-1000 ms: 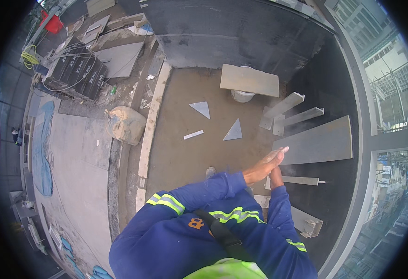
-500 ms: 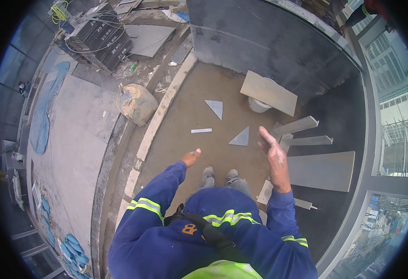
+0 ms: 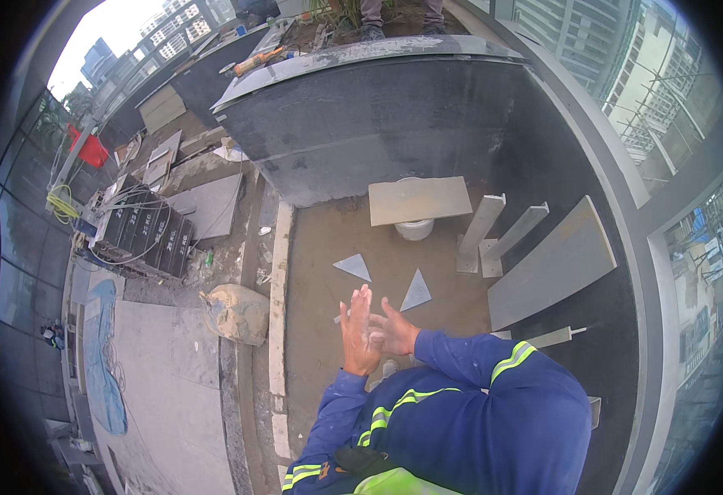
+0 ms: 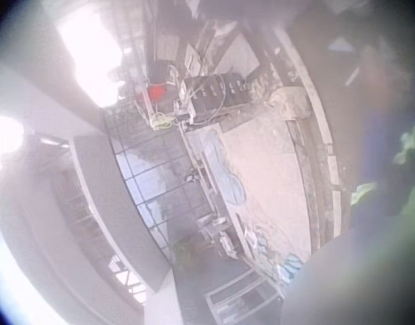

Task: The person picks up a long metal bar and places it on the floor, then walks across a construction site. He and a coworker lift a large stone slab and position it against a curved wall section, adjusting its placement by hand.

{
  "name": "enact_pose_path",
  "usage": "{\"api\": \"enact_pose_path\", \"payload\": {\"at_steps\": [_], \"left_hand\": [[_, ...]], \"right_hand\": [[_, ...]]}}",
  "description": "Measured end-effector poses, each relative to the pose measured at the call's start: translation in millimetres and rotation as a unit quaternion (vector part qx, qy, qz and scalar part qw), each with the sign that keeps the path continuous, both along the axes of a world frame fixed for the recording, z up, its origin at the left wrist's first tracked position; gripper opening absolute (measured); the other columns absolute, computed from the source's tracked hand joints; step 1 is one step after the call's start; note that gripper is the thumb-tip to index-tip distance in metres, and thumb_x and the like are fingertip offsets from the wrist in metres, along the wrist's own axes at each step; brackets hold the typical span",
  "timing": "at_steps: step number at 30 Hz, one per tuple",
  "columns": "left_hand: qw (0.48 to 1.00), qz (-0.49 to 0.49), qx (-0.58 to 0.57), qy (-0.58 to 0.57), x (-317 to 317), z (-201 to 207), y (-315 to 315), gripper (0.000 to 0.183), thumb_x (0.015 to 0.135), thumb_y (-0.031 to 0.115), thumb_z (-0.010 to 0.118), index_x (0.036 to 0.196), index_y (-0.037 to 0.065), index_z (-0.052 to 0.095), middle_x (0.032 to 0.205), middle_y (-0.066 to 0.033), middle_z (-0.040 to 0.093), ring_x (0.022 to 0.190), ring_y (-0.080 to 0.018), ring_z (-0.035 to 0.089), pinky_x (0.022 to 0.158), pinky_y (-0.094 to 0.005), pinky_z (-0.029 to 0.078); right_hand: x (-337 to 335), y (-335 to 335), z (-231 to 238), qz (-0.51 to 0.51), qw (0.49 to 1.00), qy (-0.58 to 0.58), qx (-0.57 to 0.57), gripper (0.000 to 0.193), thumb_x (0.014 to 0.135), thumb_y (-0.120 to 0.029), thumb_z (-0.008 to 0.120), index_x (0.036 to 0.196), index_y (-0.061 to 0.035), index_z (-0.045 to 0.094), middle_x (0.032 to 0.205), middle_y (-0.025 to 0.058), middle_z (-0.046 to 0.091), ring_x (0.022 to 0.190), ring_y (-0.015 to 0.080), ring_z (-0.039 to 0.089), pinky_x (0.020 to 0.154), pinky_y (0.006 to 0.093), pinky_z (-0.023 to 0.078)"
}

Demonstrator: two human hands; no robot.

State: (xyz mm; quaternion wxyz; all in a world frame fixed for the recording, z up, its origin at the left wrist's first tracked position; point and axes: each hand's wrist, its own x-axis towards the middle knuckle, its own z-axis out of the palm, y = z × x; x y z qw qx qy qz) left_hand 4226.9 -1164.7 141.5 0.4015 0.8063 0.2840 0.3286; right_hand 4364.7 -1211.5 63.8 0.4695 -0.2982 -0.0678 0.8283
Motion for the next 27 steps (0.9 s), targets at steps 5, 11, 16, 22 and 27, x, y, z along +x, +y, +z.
{"api": "enact_pose_path", "payload": {"at_steps": [5,11,16,22,27], "left_hand": [[0.884,0.16,-0.172,0.404,-81,-149,22,0.075,0.101,0.068,0.038,0.162,0.025,0.034,0.157,-0.011,0.049,0.147,-0.0327,0.042,0.122,-0.0684,0.007],[0.659,0.182,-0.459,0.567,-284,-259,-53,0.067,0.096,0.06,0.06,0.125,0.001,0.069,0.12,-0.0204,0.072,0.116,-0.0352,0.068,0.102,-0.0481,0.05],[0.714,-0.069,-0.025,0.696,-300,-287,-126,0.034,0.092,0.028,0.077,0.101,-0.005,0.073,0.089,-0.0102,0.075,0.092,-0.0232,0.074,0.067,-0.04,0.06],[0.876,0.266,-0.382,0.126,-248,-305,-89,0.026,0.091,0.023,0.078,0.097,-0.002,0.075,0.08,-0.0065,0.073,0.092,-0.0217,0.074,0.068,-0.039,0.06],[0.811,0.312,-0.47,0.154,-216,-272,-45,0.051,0.098,0.032,0.07,0.139,0.004,0.059,0.115,-0.0134,0.071,0.096,-0.0303,0.074,0.07,-0.0429,0.061]], "right_hand": [[22,-26,50,0.068,0.993,0.002,0.093,0.087,0.101,-0.074,0.035,0.16,-0.0095,0.033,0.155,0.0138,0.047,0.146,0.0308,0.043,0.119,0.0464,0.037],[106,-52,47,0.15,0.798,-0.55,0.193,0.074,0.099,-0.059,0.057,0.154,-0.0104,0.047,0.141,0.0195,0.061,0.131,0.037,0.058,0.111,0.0493,0.043],[146,-86,-41,0.31,0.572,-0.76,0.017,0.07,0.094,-0.056,0.062,0.145,-0.008,0.057,0.141,0.022,0.061,0.129,0.0414,0.058,0.106,0.0491,0.046],[140,-138,-175,0.168,0.751,-0.638,-0.017,0.068,0.092,-0.062,0.061,0.138,-0.011,0.064,0.124,0.0172,0.071,0.11,0.0342,0.069,0.097,0.0437,0.051],[135,-190,-243,0.234,0.713,-0.646,-0.137,0.055,0.094,-0.056,0.063,0.12,-0.009,0.073,0.089,0.0087,0.075,0.083,0.0222,0.071,0.073,0.04,0.056]]}}
